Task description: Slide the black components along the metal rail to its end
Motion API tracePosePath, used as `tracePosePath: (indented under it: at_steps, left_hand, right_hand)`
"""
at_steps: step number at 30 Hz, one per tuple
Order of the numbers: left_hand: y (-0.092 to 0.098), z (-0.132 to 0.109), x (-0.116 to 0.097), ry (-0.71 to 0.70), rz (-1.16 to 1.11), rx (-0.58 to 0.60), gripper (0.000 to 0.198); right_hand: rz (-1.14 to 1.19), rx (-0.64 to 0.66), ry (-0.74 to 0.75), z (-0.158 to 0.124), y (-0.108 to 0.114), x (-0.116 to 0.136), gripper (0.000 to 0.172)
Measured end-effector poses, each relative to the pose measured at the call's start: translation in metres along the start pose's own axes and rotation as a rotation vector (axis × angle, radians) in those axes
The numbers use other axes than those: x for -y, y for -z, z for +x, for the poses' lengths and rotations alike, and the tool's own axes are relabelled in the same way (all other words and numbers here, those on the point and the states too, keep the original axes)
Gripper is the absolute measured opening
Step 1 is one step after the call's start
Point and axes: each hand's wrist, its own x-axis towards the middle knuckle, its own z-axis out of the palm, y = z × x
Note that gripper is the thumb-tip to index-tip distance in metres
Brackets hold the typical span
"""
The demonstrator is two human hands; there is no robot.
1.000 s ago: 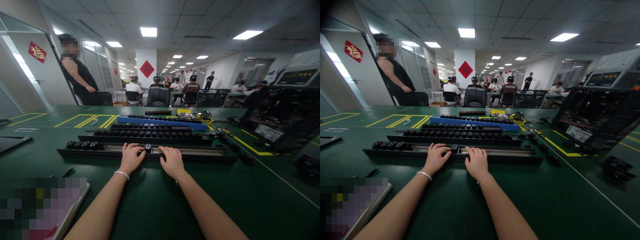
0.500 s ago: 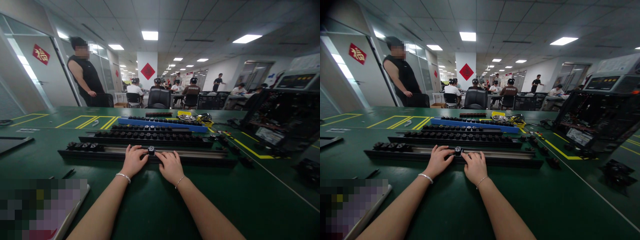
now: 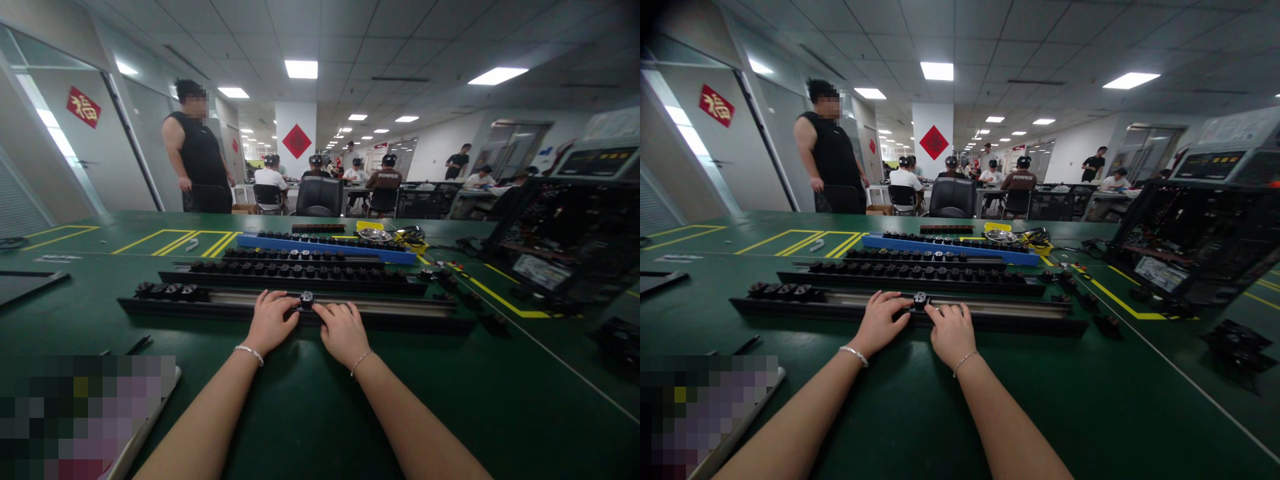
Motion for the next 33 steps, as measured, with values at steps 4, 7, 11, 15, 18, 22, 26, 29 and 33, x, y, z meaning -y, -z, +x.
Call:
tracePosePath:
  at_steps: [4, 7, 11, 15, 18, 22, 26, 29, 33]
  left_hand:
    - [0.001, -0.001, 0.000, -0.009, 0.020, -0.001, 0.032]
    - [0.001, -0.001, 0.000, -0.013, 0.035, 0.009, 0.034]
    - [0.000, -0.001, 0.002, -0.028, 0.047, 0.028, 0.034]
    - [0.001, -0.001, 0.001, -0.045, 0.067, 0.041, 0.035]
    - [0.001, -0.002, 0.001, -0.058, 0.082, 0.055, 0.036]
    - [0.002, -0.003, 0.001, -0.088, 0.094, 0.084, 0.040]
    - [0.001, -0.004, 0.000, -0.101, 0.103, 0.100, 0.041]
    - [0.001, -0.004, -0.001, -0.106, 0.110, 0.106, 0.042]
    - [0.000, -0.005, -0.005, -0.115, 0.111, 0.118, 0.046]
  right_hand:
    - [0.008, -0.016, 0.017, 0.000, -0.001, -0.002, 0.046]
    - [0.027, -0.031, 0.024, 0.000, -0.003, -0.004, 0.046]
    - [0.047, -0.048, 0.002, -0.001, -0.003, -0.006, 0.045]
    - [0.051, -0.068, -0.004, -0.003, -0.002, -0.009, 0.045]
    - [0.049, -0.088, -0.001, -0.004, -0.002, -0.010, 0.044]
    - [0.058, -0.111, -0.003, -0.004, -0.003, -0.012, 0.043]
    - [0.058, -0.131, -0.018, -0.004, -0.004, -0.013, 0.041]
    - [0.054, -0.147, -0.017, -0.004, -0.004, -0.013, 0.040]
    - [0.066, -0.165, -0.024, -0.004, -0.004, -0.014, 0.038]
